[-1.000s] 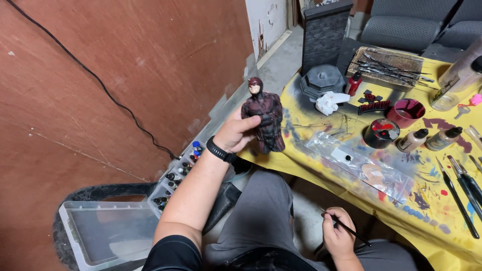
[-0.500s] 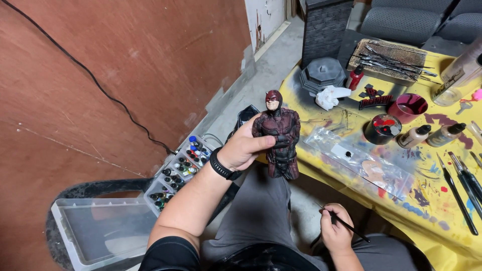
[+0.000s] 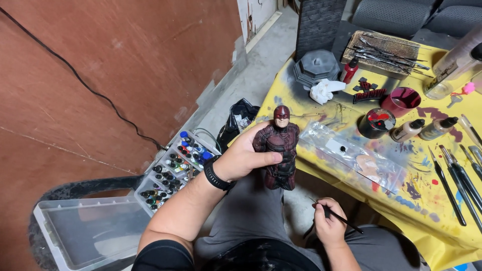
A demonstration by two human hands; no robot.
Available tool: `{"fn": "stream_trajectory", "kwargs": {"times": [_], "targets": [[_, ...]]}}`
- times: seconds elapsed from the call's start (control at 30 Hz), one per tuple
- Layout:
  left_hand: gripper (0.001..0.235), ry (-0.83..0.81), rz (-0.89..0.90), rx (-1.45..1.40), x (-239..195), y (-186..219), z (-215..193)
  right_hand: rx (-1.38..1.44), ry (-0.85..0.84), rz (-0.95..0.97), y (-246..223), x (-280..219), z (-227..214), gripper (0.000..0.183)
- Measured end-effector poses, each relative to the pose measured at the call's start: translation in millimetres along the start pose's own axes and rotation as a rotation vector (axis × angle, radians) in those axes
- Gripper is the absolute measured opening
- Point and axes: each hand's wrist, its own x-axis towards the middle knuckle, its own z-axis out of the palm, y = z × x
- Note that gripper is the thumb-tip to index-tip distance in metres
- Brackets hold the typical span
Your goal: Painting fine details on a miniature superhero figure using a small brush and hobby paints.
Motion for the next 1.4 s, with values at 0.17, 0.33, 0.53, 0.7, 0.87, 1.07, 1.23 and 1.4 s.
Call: {"fn": "stream_trajectory", "kwargs": {"times": [0.17,0.33,0.53,0.7,0.87,1.07,1.23,1.4], "targets": [[0.067,-0.022,-0.038,-0.043,-3.4,4.0,4.5,0.005,-0.004,0.015,3.4,-1.3,0.9,0.005],[0.068,-0.025,-0.082,-0.049,-4.8,1.6,6.2,0.005,-0.002,0.019,9.6,-3.5,1.0,0.005],[0.068,-0.016,-0.122,-0.028,-6.1,-0.7,6.9,-0.027,0.005,0.024,13.5,-5.2,1.5,0.006],[0.065,-0.015,-0.1,-0.001,-5.5,-3.5,5.4,-0.066,0.0,0.07,1.3,-3.6,-0.4,0.008],[0.071,0.014,-0.085,-0.145,-8.1,-39.5,-6.1,0.006,0.072,-0.108,-14.1,13.7,-5.1,0.01],[0.068,0.033,-0.15,-0.295,-21.2,-71.1,-8.8,0.15,0.146,-0.279,-55.6,36.0,-32.2,0.007],[0.067,-0.048,-0.123,-0.53,-8.8,-70.9,8.6,0.222,0.197,-0.348,-83.0,52.7,-55.8,0.012],[0.08,-0.345,0.004,-0.423,15.9,-82.2,21.8,0.358,0.253,-0.2,-109.4,80.5,-84.3,0.028]]}}
